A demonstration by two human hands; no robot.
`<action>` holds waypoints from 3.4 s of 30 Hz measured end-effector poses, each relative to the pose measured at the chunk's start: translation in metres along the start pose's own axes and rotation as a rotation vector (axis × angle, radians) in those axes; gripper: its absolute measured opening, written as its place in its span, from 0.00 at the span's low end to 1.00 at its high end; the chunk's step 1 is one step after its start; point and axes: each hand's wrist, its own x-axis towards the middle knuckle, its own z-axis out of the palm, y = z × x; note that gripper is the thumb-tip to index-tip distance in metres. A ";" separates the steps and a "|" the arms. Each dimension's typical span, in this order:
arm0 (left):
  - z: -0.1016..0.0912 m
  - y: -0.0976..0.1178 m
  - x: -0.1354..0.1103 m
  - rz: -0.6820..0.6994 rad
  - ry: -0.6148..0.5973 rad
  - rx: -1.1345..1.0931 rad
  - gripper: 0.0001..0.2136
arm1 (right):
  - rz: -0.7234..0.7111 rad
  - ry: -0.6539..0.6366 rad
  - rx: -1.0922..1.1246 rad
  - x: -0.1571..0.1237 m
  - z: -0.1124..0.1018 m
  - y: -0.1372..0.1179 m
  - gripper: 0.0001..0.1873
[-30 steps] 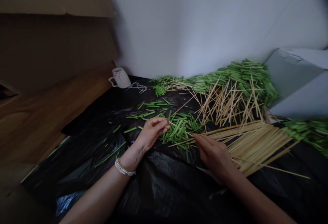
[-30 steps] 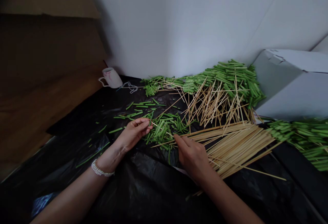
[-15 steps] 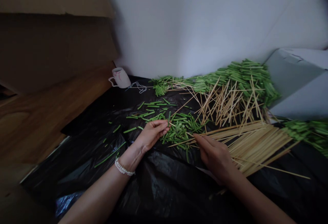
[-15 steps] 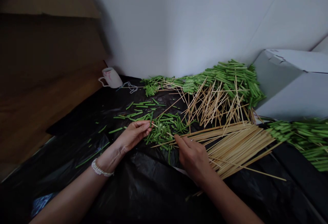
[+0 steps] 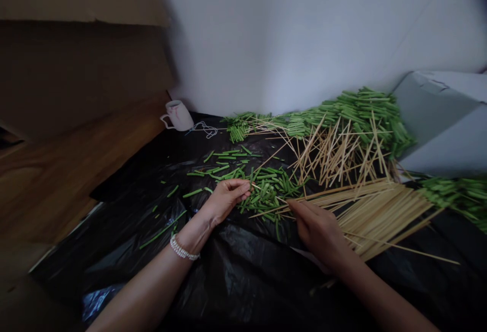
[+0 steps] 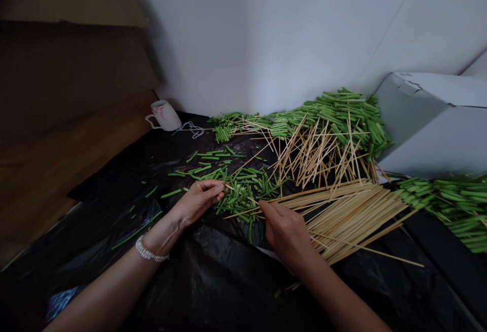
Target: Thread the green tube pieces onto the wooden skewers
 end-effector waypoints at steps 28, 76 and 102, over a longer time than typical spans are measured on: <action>0.003 -0.002 -0.001 -0.022 -0.034 -0.138 0.10 | 0.076 0.032 0.145 0.000 0.009 -0.007 0.13; -0.010 -0.004 0.005 0.792 -0.047 1.344 0.08 | 0.174 0.134 0.085 0.008 0.001 0.004 0.13; -0.007 0.013 0.008 0.521 0.193 -0.029 0.11 | 0.113 0.139 0.112 0.008 0.002 0.003 0.11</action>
